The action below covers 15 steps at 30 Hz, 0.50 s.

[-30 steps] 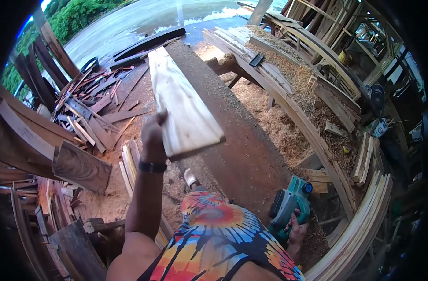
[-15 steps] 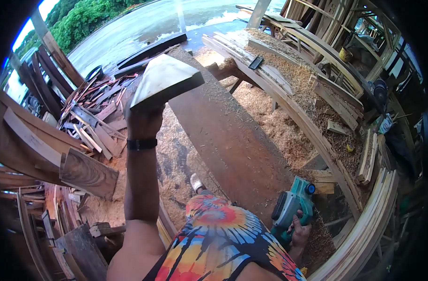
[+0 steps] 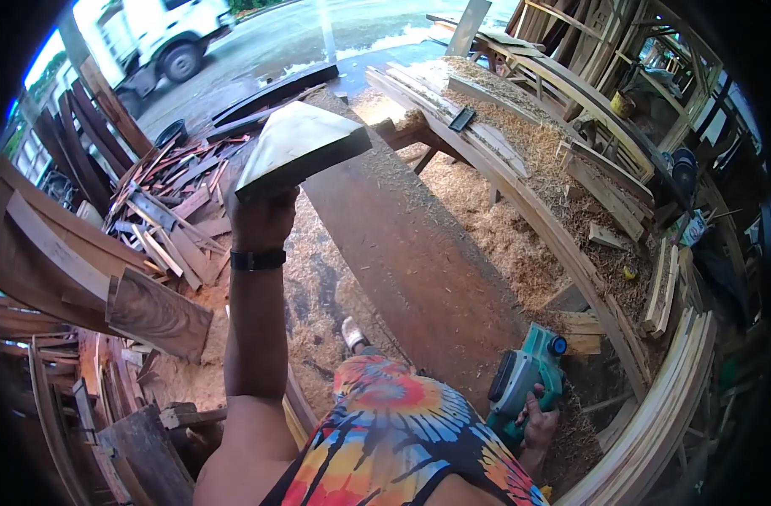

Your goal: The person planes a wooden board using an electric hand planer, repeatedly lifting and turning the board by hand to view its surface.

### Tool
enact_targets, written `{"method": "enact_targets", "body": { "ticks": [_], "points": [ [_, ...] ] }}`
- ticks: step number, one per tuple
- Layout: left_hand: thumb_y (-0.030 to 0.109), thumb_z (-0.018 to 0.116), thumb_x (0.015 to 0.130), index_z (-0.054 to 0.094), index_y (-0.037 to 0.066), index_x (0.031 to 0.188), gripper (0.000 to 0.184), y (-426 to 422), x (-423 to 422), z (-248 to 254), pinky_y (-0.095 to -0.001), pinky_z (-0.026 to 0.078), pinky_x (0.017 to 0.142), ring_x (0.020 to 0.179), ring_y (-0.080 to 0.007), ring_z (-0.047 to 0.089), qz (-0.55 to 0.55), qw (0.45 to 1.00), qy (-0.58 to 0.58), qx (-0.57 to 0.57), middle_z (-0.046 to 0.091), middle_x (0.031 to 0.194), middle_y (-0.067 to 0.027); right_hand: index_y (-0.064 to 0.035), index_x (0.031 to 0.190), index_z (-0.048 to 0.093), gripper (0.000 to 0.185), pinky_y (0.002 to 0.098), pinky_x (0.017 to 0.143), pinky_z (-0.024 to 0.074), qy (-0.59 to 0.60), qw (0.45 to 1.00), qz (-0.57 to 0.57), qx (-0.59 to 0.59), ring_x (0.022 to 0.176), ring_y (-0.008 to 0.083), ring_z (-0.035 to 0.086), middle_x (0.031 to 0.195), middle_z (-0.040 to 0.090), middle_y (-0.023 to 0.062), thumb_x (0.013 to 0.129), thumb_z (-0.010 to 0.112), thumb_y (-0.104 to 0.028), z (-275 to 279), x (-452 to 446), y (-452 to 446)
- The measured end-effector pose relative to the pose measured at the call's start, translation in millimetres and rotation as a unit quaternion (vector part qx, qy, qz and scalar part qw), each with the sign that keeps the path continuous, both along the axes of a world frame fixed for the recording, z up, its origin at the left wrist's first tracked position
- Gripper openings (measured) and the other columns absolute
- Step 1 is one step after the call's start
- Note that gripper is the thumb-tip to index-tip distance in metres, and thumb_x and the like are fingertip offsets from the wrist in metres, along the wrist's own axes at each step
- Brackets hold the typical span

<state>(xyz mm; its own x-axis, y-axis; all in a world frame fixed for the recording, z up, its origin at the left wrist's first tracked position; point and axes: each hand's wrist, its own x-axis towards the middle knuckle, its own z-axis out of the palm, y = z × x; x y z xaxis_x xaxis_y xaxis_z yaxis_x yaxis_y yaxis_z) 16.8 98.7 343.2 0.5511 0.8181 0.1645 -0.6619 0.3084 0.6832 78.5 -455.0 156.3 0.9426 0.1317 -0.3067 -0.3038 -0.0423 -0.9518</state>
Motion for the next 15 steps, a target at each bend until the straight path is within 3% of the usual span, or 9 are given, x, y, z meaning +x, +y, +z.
{"method": "enact_targets", "body": {
  "ticks": [3,6,9,12,13,14,15],
  "points": [
    [0.005,0.073,0.085,0.066,0.01,0.107,0.023,9.9,-3.9,-6.7,-0.0276,0.048,0.061,0.075,-0.0147,0.062,-0.035,0.999,-0.009,0.003,0.069,0.09,-0.0024,0.0002,0.121,0.061,0.035,0.0277,0.049,0.0421,-0.004,1.0,-0.006,-0.004,0.051,0.0117,0.05,0.069,0.055,0.0032,0.091,0.074,-0.014,-3.4,0.3,-1.2],
    [0.011,0.065,0.093,0.064,0.003,0.118,0.026,36.5,-10.9,-30.2,-0.0296,0.051,0.064,0.079,-0.0189,0.066,-0.037,0.997,-0.018,0.063,0.07,0.103,-0.0094,-0.0008,0.121,0.061,0.036,0.0276,0.048,0.0418,0.001,1.0,-0.006,-0.008,0.05,0.0114,0.05,0.068,0.055,0.0027,0.091,0.074,-0.014,3.2,-1.5,1.8],
    [0.01,0.074,0.088,0.065,0.011,0.107,0.021,36.7,-19.0,-23.5,-0.0272,0.047,0.06,0.074,-0.0148,0.062,-0.018,0.998,0.02,0.051,0.068,0.089,-0.0022,-0.001,0.122,0.06,0.036,0.0277,0.049,0.0417,-0.001,1.0,-0.002,-0.004,0.049,0.0115,0.05,0.067,0.054,0.0022,0.091,0.074,-0.013,-4.4,-0.5,-2.0],
    [0.012,0.073,0.09,0.064,0.012,0.109,0.02,40.1,-25.9,-28.0,-0.0284,0.048,0.062,0.075,-0.0149,0.062,-0.041,0.999,-0.028,-0.012,0.067,0.088,-0.0021,-0.0011,0.122,0.06,0.035,0.0279,0.049,0.0419,0.012,1.0,0.001,-0.018,0.049,0.0116,0.05,0.067,0.054,0.0021,0.092,0.073,-0.013,2.0,-0.5,-0.6],
    [0.013,0.072,0.091,0.064,0.011,0.109,0.019,47.5,-24.4,-39.1,-0.0288,0.048,0.062,0.076,-0.0152,0.062,0.104,0.92,0.172,0.336,0.068,0.088,-0.0027,-0.0012,0.122,0.06,0.035,0.028,0.049,0.0421,0.011,1.0,0.001,-0.013,0.049,0.0117,0.05,0.068,0.054,0.0022,0.092,0.073,-0.012,4.9,-1.0,1.2],
    [0.013,0.071,0.092,0.064,0.011,0.108,0.018,55.0,-22.9,-50.2,-0.0293,0.049,0.063,0.077,-0.0155,0.063,0.349,0.682,0.339,0.546,0.068,0.089,-0.0033,-0.0012,0.122,0.06,0.035,0.028,0.049,0.0422,0.01,1.0,-0.001,-0.008,0.049,0.0117,0.05,0.068,0.055,0.0023,0.092,0.073,-0.012,8.1,-1.9,3.3],
    [0.013,0.071,0.092,0.064,0.011,0.108,0.018,52.2,-22.8,-45.7,-0.0293,0.049,0.063,0.077,-0.0157,0.063,0.293,0.779,0.288,0.473,0.068,0.09,-0.0036,-0.0013,0.123,0.06,0.035,0.0281,0.049,0.0424,0.008,1.0,-0.003,-0.003,0.049,0.0117,0.05,0.069,0.055,0.0024,0.092,0.073,-0.012,9.5,-2.5,4.4]
  ]
}}
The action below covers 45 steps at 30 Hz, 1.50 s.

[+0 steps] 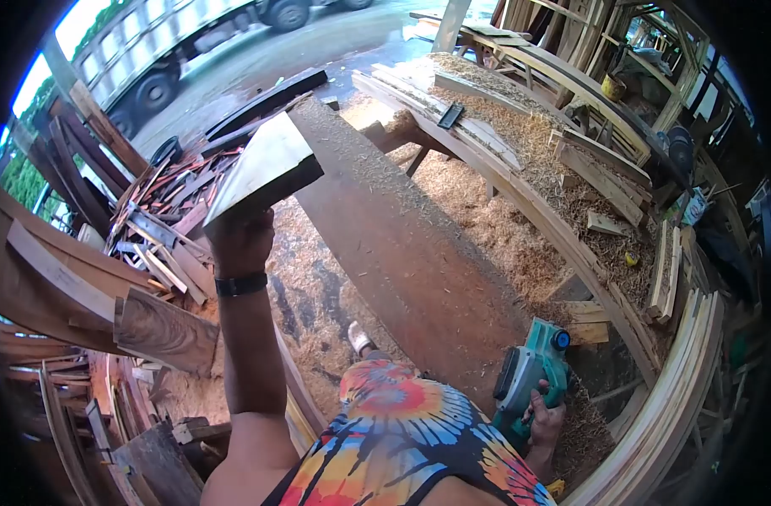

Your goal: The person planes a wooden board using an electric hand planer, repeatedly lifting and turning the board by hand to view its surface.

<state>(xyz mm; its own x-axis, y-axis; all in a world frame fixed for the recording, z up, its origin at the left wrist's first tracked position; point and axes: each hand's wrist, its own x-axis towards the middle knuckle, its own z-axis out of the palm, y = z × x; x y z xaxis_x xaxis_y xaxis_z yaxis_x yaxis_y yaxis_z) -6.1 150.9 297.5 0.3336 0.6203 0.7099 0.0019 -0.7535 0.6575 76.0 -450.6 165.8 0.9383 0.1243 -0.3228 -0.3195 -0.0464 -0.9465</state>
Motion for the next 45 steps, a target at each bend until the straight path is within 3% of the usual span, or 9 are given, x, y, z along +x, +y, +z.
{"method": "enact_targets", "body": {
  "ticks": [5,10,17,21,26,34,41,44,45],
  "points": [
    [0.014,0.072,0.092,0.065,0.01,0.109,0.02,-17.2,-1.2,17.0,-0.0295,0.049,0.064,0.076,-0.0165,0.064,-0.295,0.83,-0.242,-0.407,0.069,0.092,-0.0047,-0.0015,0.122,0.06,0.035,0.0281,0.05,0.0428,0.013,1.0,-0.004,-0.011,0.05,0.0119,0.05,0.069,0.055,0.0021,0.091,0.073,-0.011,-5.1,1.3,-4.0],
    [0.019,0.056,0.099,0.051,0.004,0.136,0.04,-12.4,-6.6,8.3,-0.0385,0.056,0.085,0.105,-0.0247,0.065,-0.397,0.758,-0.283,-0.433,0.064,0.123,-0.0141,-0.0005,0.125,0.06,0.039,0.0277,0.05,0.0435,0.003,1.0,0.003,-0.004,0.051,0.0115,0.05,0.07,0.055,0.002,0.092,0.073,-0.014,-8.5,0.3,-4.9],
    [0.03,0.037,0.109,0.052,-0.005,0.137,0.048,-98.3,-17.8,-43.0,-0.0374,0.061,0.081,0.096,-0.0254,0.072,-0.171,0.731,-0.09,-0.654,0.067,0.123,-0.0187,0.0016,0.136,0.052,0.058,0.0287,0.052,0.0445,-0.03,0.999,-0.004,0.035,0.054,0.0127,0.051,0.068,0.052,0.0031,0.102,0.059,-0.044,-12.9,-6.3,-11.6],
    [0.035,0.043,0.109,0.064,0.003,0.118,0.04,-106.4,-32.0,-185.1,-0.0277,0.056,0.053,0.066,-0.0159,0.07,-0.087,0.719,0.05,-0.688,0.071,0.082,-0.0068,-0.0007,0.143,0.045,0.074,0.0309,0.054,0.0469,-0.001,0.999,0.015,0.047,0.053,0.014,0.052,0.069,0.052,0.0038,0.102,0.044,-0.062,-6.5,-5.2,-10.2],
    [0.039,0.043,0.109,0.061,0.003,0.118,0.041,-119.8,-2.5,-288.3,-0.0363,0.061,0.056,0.071,-0.0212,0.072,-0.048,0.782,0.044,-0.62,0.071,0.097,-0.0111,-0.0062,0.142,0.045,0.072,0.0314,0.05,0.0469,0.022,0.998,0.026,0.056,0.052,0.014,0.051,0.068,0.049,0.0031,0.101,0.04,-0.065,-5.2,-1.8,-14.1],
    [0.04,0.043,0.108,0.061,-0.004,0.106,0.047,-125.8,29.8,-273.5,-0.0368,0.058,0.052,0.061,-0.0248,0.07,-0.031,0.831,0.178,-0.527,0.068,0.078,-0.0153,-0.004,0.14,0.047,0.072,0.0312,0.046,0.0434,0.033,0.998,0.053,0.01,0.047,0.0136,0.048,0.066,0.047,0.0031,0.102,0.039,-0.065,29.0,-1.0,16.3],
    [0.05,0.038,0.107,0.052,0.003,0.11,0.049,-132.8,-11.7,-277.4,-0.0322,0.052,0.045,0.05,-0.0196,0.058,-0.052,0.669,0.093,-0.736,0.062,0.076,-0.0091,0.004,0.129,0.052,0.073,0.0265,0.049,0.0424,0.047,0.977,0.207,0.01,0.052,0.0115,0.05,0.066,0.051,0.0039,0.1,0.046,-0.063,58.7,9.0,79.6],
    [0.037,0.049,0.104,0.058,0.005,0.109,0.033,-160.8,-51.5,-350.6,-0.0345,0.056,0.051,0.059,-0.0212,0.066,-0.122,0.742,0.285,-0.595,0.062,0.077,-0.0086,0.0029,0.12,0.055,0.073,0.0255,0.049,0.0412,0.046,0.959,0.28,0.0,0.053,0.01,0.05,0.067,0.053,0.0033,0.097,0.05,-0.066,54.7,20.5,107.5],
    [0.029,0.052,0.101,0.059,0.006,0.109,0.025,-180.6,-54.7,-319.3,-0.0357,0.056,0.052,0.065,-0.0228,0.069,-0.166,0.638,0.285,-0.696,0.066,0.082,-0.0107,0.0024,0.117,0.056,0.073,0.0251,0.049,0.0406,0.048,0.952,0.303,-0.007,0.053,0.0094,0.05,0.067,0.053,0.0029,0.096,0.051,-0.067,57.7,23.8,119.4]
  ]
}}
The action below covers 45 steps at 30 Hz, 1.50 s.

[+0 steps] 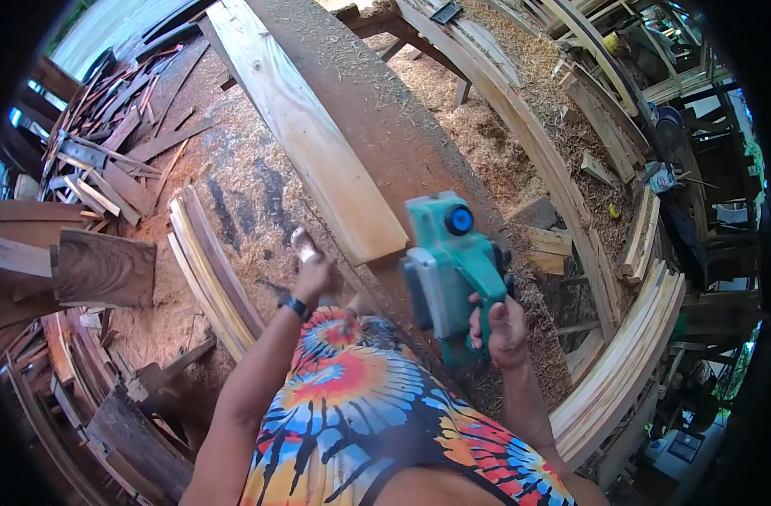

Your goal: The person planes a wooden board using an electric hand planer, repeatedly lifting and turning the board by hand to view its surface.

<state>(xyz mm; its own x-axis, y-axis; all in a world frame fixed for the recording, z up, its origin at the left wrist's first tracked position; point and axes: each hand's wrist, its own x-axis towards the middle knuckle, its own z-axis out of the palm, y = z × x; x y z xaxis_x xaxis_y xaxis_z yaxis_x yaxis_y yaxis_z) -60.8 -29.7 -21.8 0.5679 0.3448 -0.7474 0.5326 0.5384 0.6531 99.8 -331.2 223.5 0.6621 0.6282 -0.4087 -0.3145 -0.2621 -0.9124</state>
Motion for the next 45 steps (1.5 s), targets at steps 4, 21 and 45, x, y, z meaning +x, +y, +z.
{"method": "enact_targets", "body": {
  "ticks": [4,21,45],
  "points": [
    [0.019,0.066,0.086,0.059,-0.002,0.131,0.05,-58.8,-14.4,-9.4,-0.0419,0.054,0.092,0.105,-0.033,0.067,-0.316,0.941,-0.104,0.066,0.069,0.112,-0.0185,0.0017,0.11,0.058,0.072,0.024,0.049,0.0388,0.02,0.997,0.071,-0.004,0.054,0.0069,0.049,0.065,0.052,0.0003,0.094,0.055,-0.068,-0.7,10.8,40.1],
    [0.035,0.071,0.082,0.068,0.004,0.113,0.044,-78.1,-18.8,-38.3,-0.0498,0.054,0.087,0.101,-0.0391,0.069,-0.522,0.814,-0.123,0.223,0.071,0.105,-0.0219,0.0014,0.107,0.063,0.081,0.023,0.048,0.0402,-0.037,0.976,0.208,-0.061,0.052,0.0069,0.051,0.063,0.056,0.001,0.084,0.06,-0.076,-22.1,50.4,125.4],
    [0.025,0.076,0.082,0.061,0.003,0.074,0.027,165.4,16.5,71.1,-0.0486,0.05,0.068,0.078,-0.0389,0.063,-0.204,0.892,-0.039,0.402,0.063,0.078,-0.0179,0.0026,0.094,0.065,0.073,0.0338,0.058,0.0504,-0.128,0.946,0.288,-0.077,0.065,0.0094,0.059,0.062,0.062,0.0092,0.089,0.061,-0.071,-10.5,142.6,361.0]
  ]
}}
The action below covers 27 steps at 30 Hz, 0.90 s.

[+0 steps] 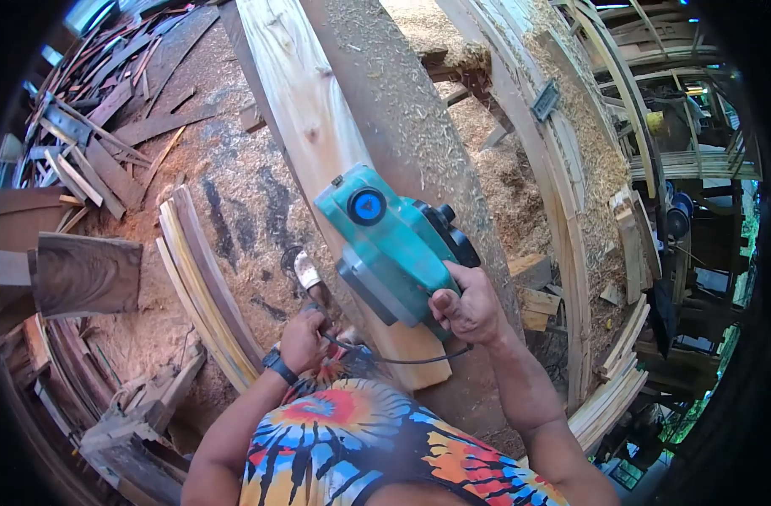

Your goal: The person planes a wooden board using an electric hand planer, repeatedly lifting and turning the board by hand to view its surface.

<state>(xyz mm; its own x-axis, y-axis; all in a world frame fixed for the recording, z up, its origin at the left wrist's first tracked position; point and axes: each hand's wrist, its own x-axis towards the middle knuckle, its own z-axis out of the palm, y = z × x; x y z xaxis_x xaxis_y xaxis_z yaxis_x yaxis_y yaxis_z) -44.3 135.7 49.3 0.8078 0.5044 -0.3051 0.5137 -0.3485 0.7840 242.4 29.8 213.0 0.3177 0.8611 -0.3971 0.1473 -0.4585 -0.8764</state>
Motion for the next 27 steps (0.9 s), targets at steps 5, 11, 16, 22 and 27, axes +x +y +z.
{"method": "enact_targets", "body": {
  "ticks": [5,11,16,22,27],
  "points": [
    [0.027,0.076,0.083,0.066,0.002,0.077,0.027,46.3,11.4,-12.6,-0.0474,0.05,0.066,0.074,-0.038,0.065,0.022,1.0,-0.012,-0.004,0.066,0.077,-0.0192,0.0022,0.092,0.065,0.071,0.0371,0.061,0.051,-0.018,1.0,0.012,-0.005,0.067,0.0131,0.062,0.066,0.063,0.0128,0.091,0.061,-0.068,2.0,19.3,63.1],
    [0.018,0.078,0.081,0.066,0.001,0.076,0.021,101.6,28.7,-21.5,-0.0431,0.05,0.062,0.069,-0.0333,0.065,0.081,0.997,-0.015,-0.013,0.066,0.074,-0.0175,0.0,0.09,0.066,0.069,0.0375,0.06,0.0503,-0.058,0.998,0.012,0.003,0.063,0.0184,0.061,0.067,0.062,0.0121,0.092,0.059,-0.068,5.7,39.3,145.2],
    [0.016,0.079,0.083,0.065,0.001,0.077,0.022,147.2,37.6,-25.2,-0.0388,0.048,0.059,0.063,-0.0269,0.062,0.139,0.989,-0.044,-0.002,0.064,0.069,-0.0143,-0.0013,0.085,0.064,0.067,0.0329,0.056,0.0459,-0.064,0.997,0.008,0.034,0.06,0.0135,0.057,0.062,0.058,0.0049,0.095,0.057,-0.067,5.3,56.8,222.1],
    [0.015,0.078,0.086,0.061,0.0,0.078,0.023,195.3,51.7,-19.5,-0.0362,0.047,0.056,0.059,-0.0203,0.061,0.22,0.971,-0.093,-0.022,0.062,0.066,-0.0118,-0.0063,0.076,0.059,0.064,0.0271,0.039,0.0395,-0.029,0.999,-0.025,0.039,0.042,0.0086,0.051,0.053,0.052,0.0007,0.093,0.057,-0.068,15.7,77.3,317.7],
    [0.011,0.077,0.087,0.063,-0.001,0.083,0.019,219.5,72.1,20.1,-0.031,0.049,0.058,0.062,-0.0146,0.064,0.271,0.957,-0.102,-0.019,0.067,0.068,-0.0098,-0.0034,0.086,0.062,0.07,0.0266,0.04,0.0414,-0.045,0.998,-0.02,0.042,0.043,0.0101,0.051,0.056,0.052,0.0019,0.091,0.056,-0.073,9.9,105.9,393.6]
  ]
}}
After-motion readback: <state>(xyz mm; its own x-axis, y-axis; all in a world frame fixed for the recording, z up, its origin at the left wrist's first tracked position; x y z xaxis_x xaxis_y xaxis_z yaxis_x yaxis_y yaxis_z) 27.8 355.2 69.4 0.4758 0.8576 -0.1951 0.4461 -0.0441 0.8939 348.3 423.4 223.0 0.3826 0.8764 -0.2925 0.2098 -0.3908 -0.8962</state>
